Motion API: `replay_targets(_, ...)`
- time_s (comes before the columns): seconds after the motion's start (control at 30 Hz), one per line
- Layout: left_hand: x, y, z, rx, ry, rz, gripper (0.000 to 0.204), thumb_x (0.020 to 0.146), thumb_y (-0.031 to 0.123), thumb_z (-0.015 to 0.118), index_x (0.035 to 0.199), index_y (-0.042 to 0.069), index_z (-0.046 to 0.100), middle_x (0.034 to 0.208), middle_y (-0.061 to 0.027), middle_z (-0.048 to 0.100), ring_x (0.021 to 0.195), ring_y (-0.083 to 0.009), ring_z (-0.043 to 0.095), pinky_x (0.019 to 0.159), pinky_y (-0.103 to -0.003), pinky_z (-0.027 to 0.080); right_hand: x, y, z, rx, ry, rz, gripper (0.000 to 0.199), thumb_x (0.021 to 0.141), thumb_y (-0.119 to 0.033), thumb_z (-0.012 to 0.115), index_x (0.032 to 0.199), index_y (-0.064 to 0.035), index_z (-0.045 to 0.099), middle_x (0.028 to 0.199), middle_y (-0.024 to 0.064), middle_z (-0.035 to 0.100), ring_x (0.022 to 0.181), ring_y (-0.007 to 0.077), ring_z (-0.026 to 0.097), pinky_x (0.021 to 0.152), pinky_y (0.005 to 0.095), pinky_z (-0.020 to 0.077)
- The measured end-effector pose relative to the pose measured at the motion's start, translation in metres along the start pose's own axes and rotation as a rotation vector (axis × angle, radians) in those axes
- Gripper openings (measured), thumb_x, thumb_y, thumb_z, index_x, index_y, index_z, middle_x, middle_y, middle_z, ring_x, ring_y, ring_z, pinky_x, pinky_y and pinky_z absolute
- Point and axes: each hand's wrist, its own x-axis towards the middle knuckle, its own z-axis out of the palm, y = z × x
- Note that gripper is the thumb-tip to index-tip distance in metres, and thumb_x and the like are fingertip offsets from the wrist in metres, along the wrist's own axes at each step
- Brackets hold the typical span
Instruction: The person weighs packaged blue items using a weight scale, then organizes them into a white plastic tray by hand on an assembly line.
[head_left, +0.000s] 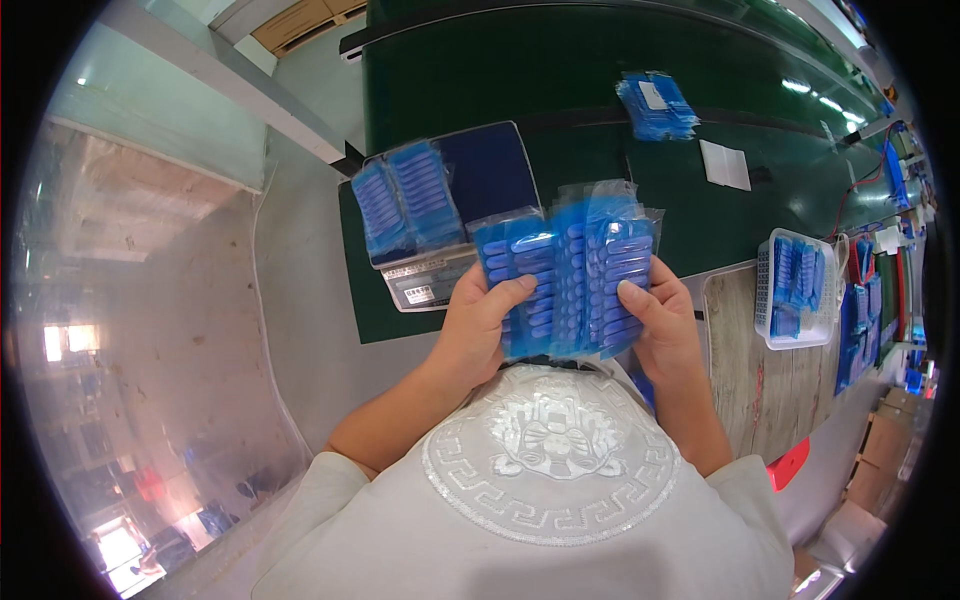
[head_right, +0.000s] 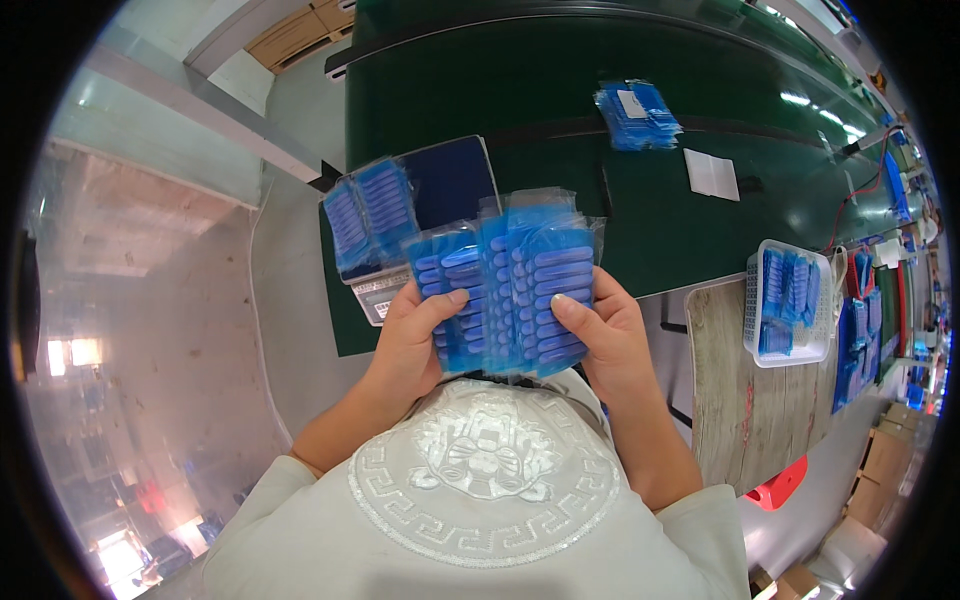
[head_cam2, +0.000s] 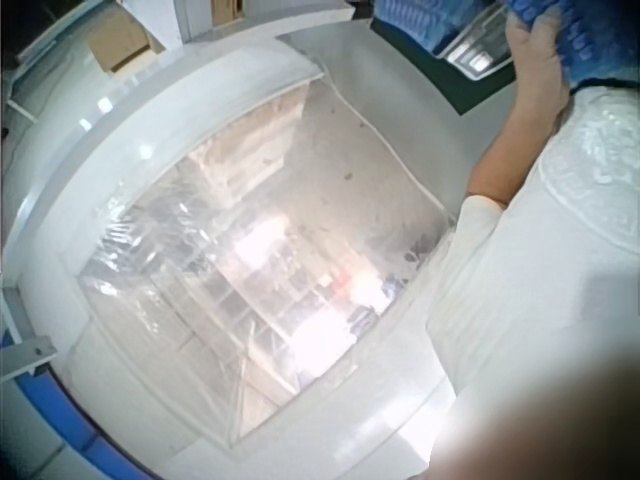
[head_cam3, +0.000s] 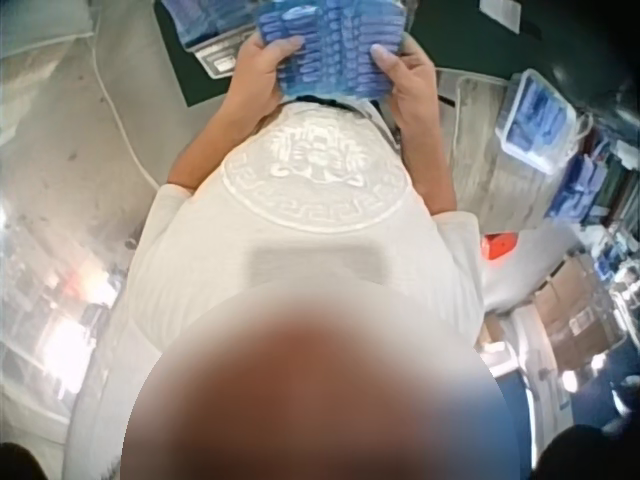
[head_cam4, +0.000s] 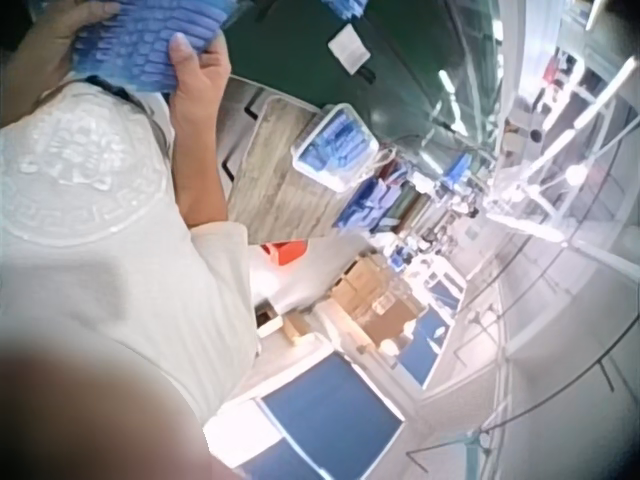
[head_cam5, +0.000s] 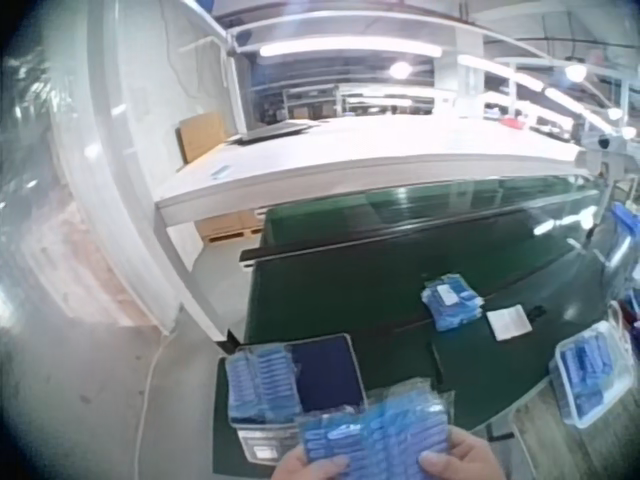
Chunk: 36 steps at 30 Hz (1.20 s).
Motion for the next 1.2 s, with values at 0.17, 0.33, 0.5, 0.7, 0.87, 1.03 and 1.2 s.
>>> replay_targets(0.17,0.001,-0.002,0.003,0.038,-0.016,-0.020,0.027,0.089,0.003,0.053,0.117,0.003,0.052,0.111,-0.0102,0.062,0.100,-0.0195,0.062,0.087,-0.037,0.053,-0.001,-0.001,-0.001,-0.029,-0.006,-0.018,0.038,0.087,-0.013,0.065,0.119,0.0026,0.053,0.108,0.0138,0.065,0.093,0.0170,0.065,0.084,0.0318,0.0531)
replay_targets(0.33,0.001,-0.001,0.005,0.016,-0.026,-0.021,0.030,0.090,0.006,0.053,0.120,0.003,0.050,0.115,-0.0105,0.060,0.103,-0.0200,0.060,0.090,-0.037,0.051,0.001,0.002,-0.003,0.005,0.009,0.036,0.036,0.088,-0.012,0.065,0.119,0.0023,0.054,0.108,0.0130,0.065,0.095,0.0161,0.064,0.085,0.0315,0.0529)
replay_targets(0.5,0.004,-0.002,0.004,0.032,-0.045,-0.010,0.031,0.090,0.005,0.055,0.120,0.003,0.050,0.115,-0.0107,0.060,0.104,-0.0202,0.060,0.091,-0.038,0.050,0.004,0.002,-0.003,-0.029,0.009,0.031,0.035,0.088,-0.012,0.064,0.119,0.0015,0.054,0.107,0.0114,0.065,0.095,0.0145,0.063,0.085,0.0298,0.0519)
replay_targets(0.7,0.009,-0.006,0.001,0.072,0.014,-0.005,0.031,0.089,0.003,0.056,0.120,0.002,0.051,0.115,-0.0107,0.061,0.103,-0.0198,0.060,0.090,-0.037,0.050,0.004,0.000,0.000,-0.080,0.029,0.031,0.035,0.088,-0.013,0.064,0.118,0.0013,0.054,0.106,0.0098,0.065,0.094,0.0128,0.062,0.085,0.0281,0.0510)
replay_targets(0.87,0.011,-0.006,0.001,0.090,0.031,0.008,0.030,0.089,0.002,0.055,0.118,0.002,0.052,0.113,-0.0108,0.061,0.102,-0.0199,0.060,0.090,-0.037,0.051,0.004,-0.002,0.002,-0.136,0.040,0.025,0.034,0.088,-0.012,0.064,0.118,0.0017,0.054,0.106,0.0098,0.065,0.094,0.0123,0.062,0.085,0.0281,0.0511)
replay_targets(1.03,0.008,-0.005,0.006,0.098,0.047,0.016,0.028,0.089,0.001,0.054,0.117,0.003,0.052,0.112,-0.0108,0.062,0.102,-0.0198,0.061,0.089,-0.037,0.051,0.004,-0.002,-0.001,-0.075,0.026,0.044,0.036,0.087,-0.013,0.065,0.119,0.0017,0.054,0.107,0.0111,0.065,0.095,0.0142,0.063,0.085,0.0290,0.0515)
replay_targets(1.2,0.009,-0.009,0.002,0.085,0.014,0.008,0.028,0.090,0.001,0.054,0.118,0.003,0.051,0.112,-0.0105,0.062,0.101,-0.0190,0.061,0.089,-0.036,0.051,0.003,0.000,-0.006,0.050,0.019,0.061,0.037,0.086,-0.012,0.066,0.119,0.0014,0.054,0.108,0.0120,0.065,0.095,0.0160,0.063,0.086,0.0304,0.0518)
